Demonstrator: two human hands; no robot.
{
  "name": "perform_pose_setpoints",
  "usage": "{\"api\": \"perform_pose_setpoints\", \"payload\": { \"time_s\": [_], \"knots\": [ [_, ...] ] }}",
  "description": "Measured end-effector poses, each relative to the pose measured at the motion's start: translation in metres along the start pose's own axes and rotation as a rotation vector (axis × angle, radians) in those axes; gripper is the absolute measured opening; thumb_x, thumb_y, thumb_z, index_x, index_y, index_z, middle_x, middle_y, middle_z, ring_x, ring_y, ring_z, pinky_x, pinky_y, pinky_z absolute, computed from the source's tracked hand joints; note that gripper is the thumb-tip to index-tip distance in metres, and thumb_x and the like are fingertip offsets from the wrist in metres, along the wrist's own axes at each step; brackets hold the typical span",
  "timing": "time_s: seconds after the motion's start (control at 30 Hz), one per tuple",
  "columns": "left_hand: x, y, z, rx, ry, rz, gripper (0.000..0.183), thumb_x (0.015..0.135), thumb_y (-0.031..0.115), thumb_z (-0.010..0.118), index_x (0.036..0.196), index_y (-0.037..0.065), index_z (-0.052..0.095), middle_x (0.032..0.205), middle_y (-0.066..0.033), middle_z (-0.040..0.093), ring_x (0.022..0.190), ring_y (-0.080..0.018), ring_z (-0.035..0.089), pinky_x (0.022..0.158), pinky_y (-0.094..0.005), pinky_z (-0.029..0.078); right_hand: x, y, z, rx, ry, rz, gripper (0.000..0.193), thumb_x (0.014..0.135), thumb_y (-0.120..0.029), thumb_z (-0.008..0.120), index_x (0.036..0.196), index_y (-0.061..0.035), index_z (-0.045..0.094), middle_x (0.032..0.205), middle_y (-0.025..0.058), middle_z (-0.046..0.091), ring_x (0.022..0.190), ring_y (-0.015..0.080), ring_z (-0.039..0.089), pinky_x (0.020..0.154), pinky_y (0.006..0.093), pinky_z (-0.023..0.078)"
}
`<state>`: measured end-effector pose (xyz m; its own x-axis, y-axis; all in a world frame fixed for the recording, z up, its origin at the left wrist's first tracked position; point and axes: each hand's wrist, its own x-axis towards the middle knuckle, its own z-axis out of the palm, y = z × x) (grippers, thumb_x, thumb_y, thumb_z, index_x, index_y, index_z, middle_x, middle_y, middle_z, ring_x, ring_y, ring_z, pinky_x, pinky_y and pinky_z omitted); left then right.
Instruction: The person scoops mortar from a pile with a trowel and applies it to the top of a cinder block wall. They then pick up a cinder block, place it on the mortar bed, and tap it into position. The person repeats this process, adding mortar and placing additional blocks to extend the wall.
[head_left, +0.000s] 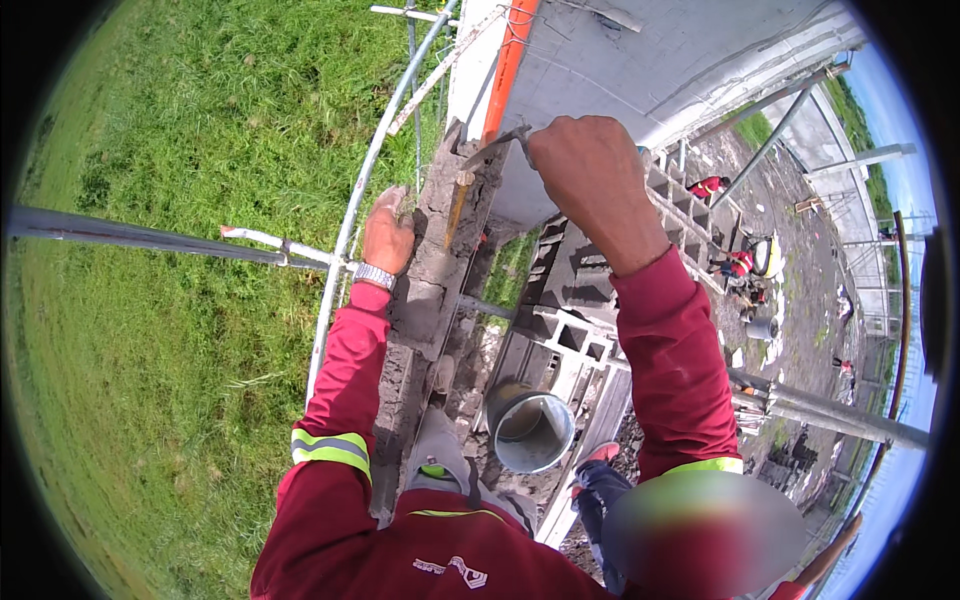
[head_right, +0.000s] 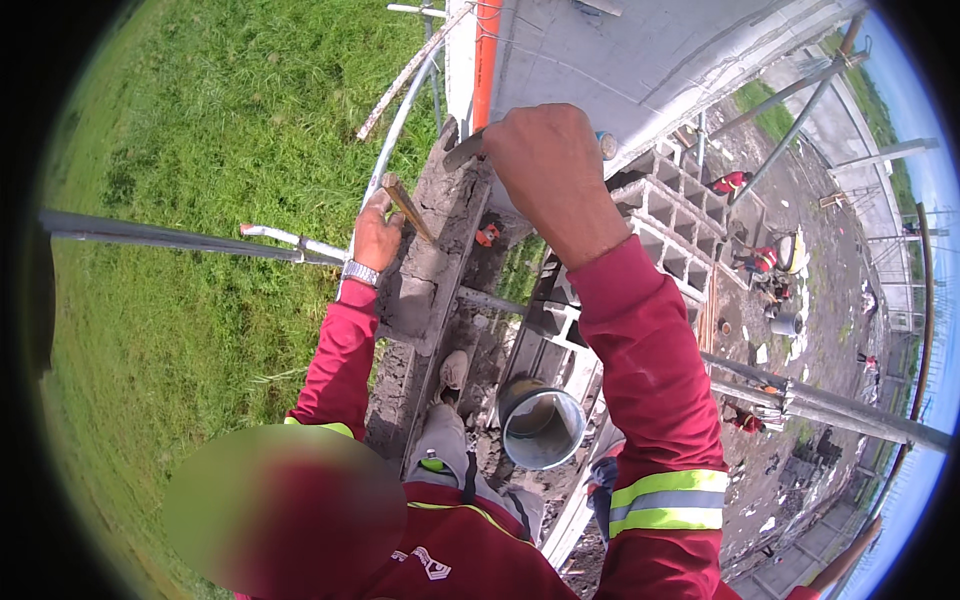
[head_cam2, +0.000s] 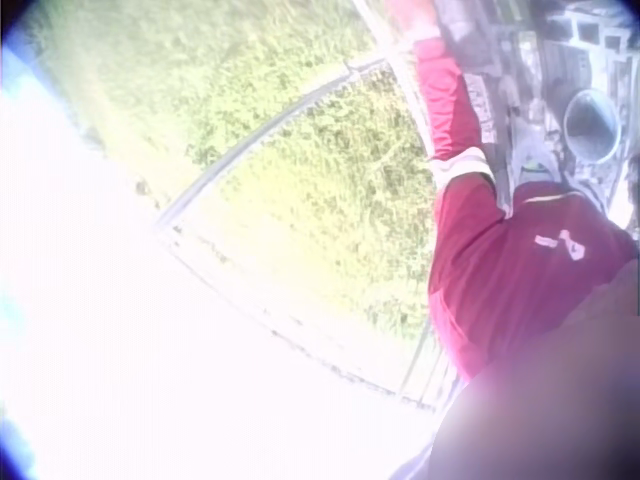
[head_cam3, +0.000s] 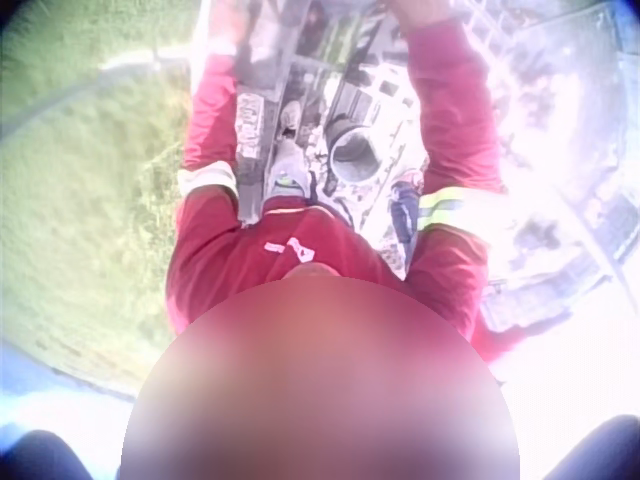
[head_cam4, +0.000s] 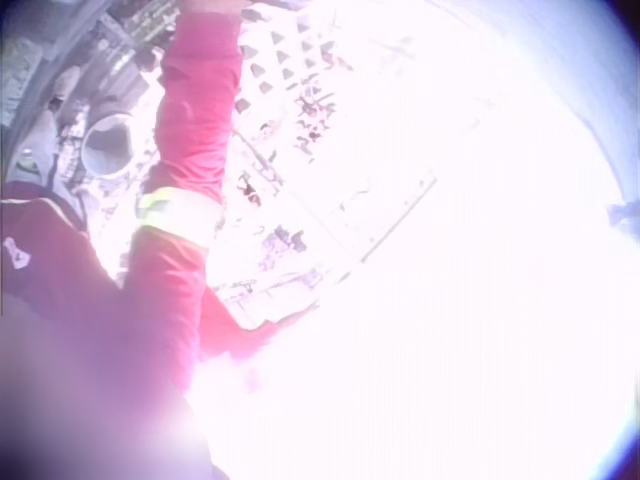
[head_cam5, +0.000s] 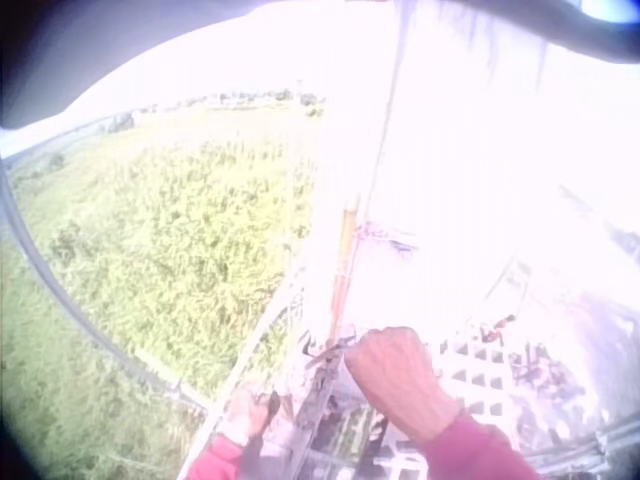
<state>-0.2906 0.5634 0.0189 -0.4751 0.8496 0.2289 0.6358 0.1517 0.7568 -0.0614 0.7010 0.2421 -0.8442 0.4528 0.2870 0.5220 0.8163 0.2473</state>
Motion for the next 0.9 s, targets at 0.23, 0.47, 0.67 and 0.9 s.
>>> {"api": "perform_pose_setpoints", "payload": {
  "time_s": [0.23, 0.47, 0.67, 0.9],
  "knots": [
    [0.012, 0.018, 0.008, -0.022, -0.232, -0.125, 0.041, 0.084, 0.004, 0.064, 0.125, 0.0, 0.068, 0.127, -0.0256, 0.065, 0.12, -0.0422, 0.06, 0.106, -0.0451, 0.047, 0.005, -0.054, 0.027, -0.03, -0.188, 0.029, 0.007, 0.077, -0.008, 0.068, 0.072, -0.0106, 0.074, 0.075, 0.0114, 0.07, 0.073, 0.0284, 0.072, 0.064, 0.0402, 0.055],
    [0.024, 0.022, 0.001, 0.068, -0.322, -0.112, 0.035, 0.085, 0.007, 0.064, 0.118, -0.001, 0.07, 0.122, -0.0259, 0.068, 0.114, -0.0395, 0.065, 0.101, -0.0425, 0.051, -0.002, -0.021, -0.003, -0.004, -0.178, 0.061, 0.007, 0.077, -0.006, 0.068, 0.071, -0.0072, 0.072, 0.075, 0.0119, 0.07, 0.075, 0.0292, 0.072, 0.066, 0.0398, 0.057],
    [0.03, 0.019, 0.006, 0.138, -0.339, -0.151, 0.035, 0.084, 0.016, 0.07, 0.116, 0.005, 0.072, 0.108, -0.0274, 0.071, 0.103, -0.0429, 0.068, 0.092, -0.0461, 0.054, -0.027, -0.039, 0.013, -0.089, -0.289, 0.176, 0.011, 0.083, -0.008, 0.065, 0.091, -0.0074, 0.072, 0.083, 0.0125, 0.069, 0.077, 0.0297, 0.072, 0.066, 0.0413, 0.056],
    [0.033, 0.024, 0.005, 0.298, -0.325, -0.081, 0.032, 0.077, 0.024, 0.078, 0.098, 0.001, 0.074, 0.091, -0.0277, 0.071, 0.087, -0.0458, 0.069, 0.082, -0.0511, 0.056, -0.095, -0.015, 0.005, 0.208, -0.276, 0.705, 0.013, 0.085, -0.014, 0.064, 0.09, -0.0052, 0.072, 0.083, 0.0207, 0.071, 0.076, 0.0391, 0.071, 0.067, 0.0498, 0.056]
  ]
}}
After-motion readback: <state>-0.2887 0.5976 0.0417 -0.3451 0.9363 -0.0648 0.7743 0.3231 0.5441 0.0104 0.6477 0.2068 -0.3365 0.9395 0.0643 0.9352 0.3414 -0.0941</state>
